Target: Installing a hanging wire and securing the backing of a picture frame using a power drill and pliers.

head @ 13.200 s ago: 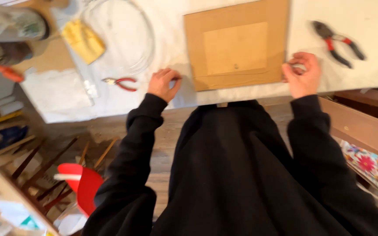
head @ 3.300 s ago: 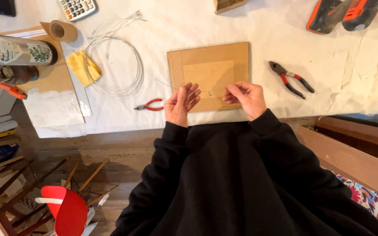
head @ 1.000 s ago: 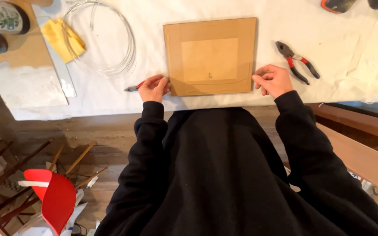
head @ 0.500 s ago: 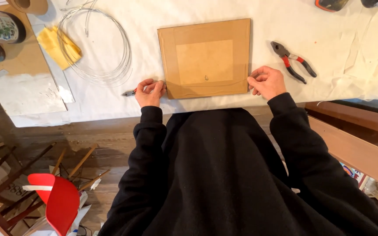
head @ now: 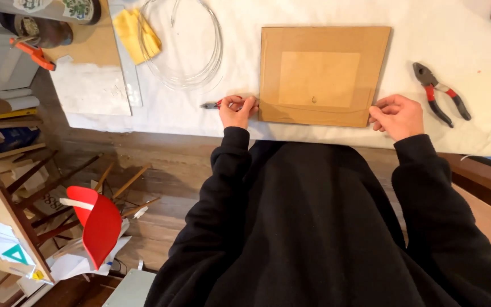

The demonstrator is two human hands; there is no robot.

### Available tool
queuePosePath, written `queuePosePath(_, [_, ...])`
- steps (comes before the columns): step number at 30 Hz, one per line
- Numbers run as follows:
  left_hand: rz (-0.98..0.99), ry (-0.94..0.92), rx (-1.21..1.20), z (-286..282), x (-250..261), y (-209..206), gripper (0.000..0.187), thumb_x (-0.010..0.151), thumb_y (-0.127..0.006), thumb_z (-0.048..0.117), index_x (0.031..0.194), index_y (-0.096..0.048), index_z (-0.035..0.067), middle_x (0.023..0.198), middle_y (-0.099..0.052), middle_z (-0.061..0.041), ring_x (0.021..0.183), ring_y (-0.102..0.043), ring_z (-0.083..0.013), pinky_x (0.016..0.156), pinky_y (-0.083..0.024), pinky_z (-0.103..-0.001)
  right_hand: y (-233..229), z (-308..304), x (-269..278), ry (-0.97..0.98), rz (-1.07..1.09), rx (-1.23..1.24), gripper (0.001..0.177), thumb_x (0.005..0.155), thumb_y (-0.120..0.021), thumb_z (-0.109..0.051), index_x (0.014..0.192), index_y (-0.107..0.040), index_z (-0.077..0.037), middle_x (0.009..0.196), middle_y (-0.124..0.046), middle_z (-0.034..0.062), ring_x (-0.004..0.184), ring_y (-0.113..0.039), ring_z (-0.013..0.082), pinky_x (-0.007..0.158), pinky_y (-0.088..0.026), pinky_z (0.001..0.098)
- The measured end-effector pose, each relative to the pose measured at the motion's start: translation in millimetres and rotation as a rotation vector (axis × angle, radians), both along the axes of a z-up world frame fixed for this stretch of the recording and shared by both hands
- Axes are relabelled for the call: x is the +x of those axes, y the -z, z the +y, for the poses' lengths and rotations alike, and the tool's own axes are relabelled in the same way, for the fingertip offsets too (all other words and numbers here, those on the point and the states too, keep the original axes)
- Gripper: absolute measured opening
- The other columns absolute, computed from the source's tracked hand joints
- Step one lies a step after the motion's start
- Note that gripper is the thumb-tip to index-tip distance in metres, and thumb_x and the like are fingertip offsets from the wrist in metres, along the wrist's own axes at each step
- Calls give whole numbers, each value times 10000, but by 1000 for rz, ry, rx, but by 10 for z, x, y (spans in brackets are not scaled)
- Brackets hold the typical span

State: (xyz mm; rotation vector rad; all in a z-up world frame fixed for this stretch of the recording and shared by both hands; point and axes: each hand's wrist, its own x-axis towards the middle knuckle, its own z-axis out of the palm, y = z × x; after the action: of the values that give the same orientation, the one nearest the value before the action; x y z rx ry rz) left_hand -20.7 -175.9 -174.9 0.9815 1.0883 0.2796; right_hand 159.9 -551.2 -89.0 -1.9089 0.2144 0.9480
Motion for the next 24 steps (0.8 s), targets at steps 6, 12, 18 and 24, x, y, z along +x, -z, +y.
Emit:
queuePosePath(6, [-57, 38, 49, -18, -31, 184, 391, 811, -795, -66, 976, -457, 44, 903, -689, -182, 759, -752, -273, 622, -670, -389, 118, -110, -10, 17, -16, 49, 220, 931, -759, -108, 1051, -660, 49, 814, -739, 115, 605, -670, 115, 521, -531, 261])
queuePosePath(12, [27, 48, 24, -6, 59, -198, 362, 849, -792, -58, 983, -473, 52, 941, -708, -179, 800, -753, -264, 657, -643, -353, -92, 24, 33, 9, 13, 14, 167, 927, -739, -103, 1021, -662, 13, 790, -738, 98, 576, -650, 110, 494, -475, 259])
queuePosePath(18, [43, 30, 15, -29, 99, -246, 381, 842, -796, -49, 927, -442, 66, 940, -713, -168, 820, -776, -269, 671, -660, -353, -23, -11, 11, 56, 30, 62, 158, 927, -735, -89, 1004, -658, 25, 782, -733, 99, 573, -639, 105, 495, -480, 257])
queuePosePath(24, [39, 35, 14, -3, 65, -166, 356, 854, -787, -38, 930, -455, 63, 943, -708, -166, 819, -773, -270, 660, -652, -354, -33, 11, 22, 30, 27, 25, 154, 918, -733, -81, 1001, -656, 24, 774, -734, 102, 549, -640, 114, 493, -479, 262])
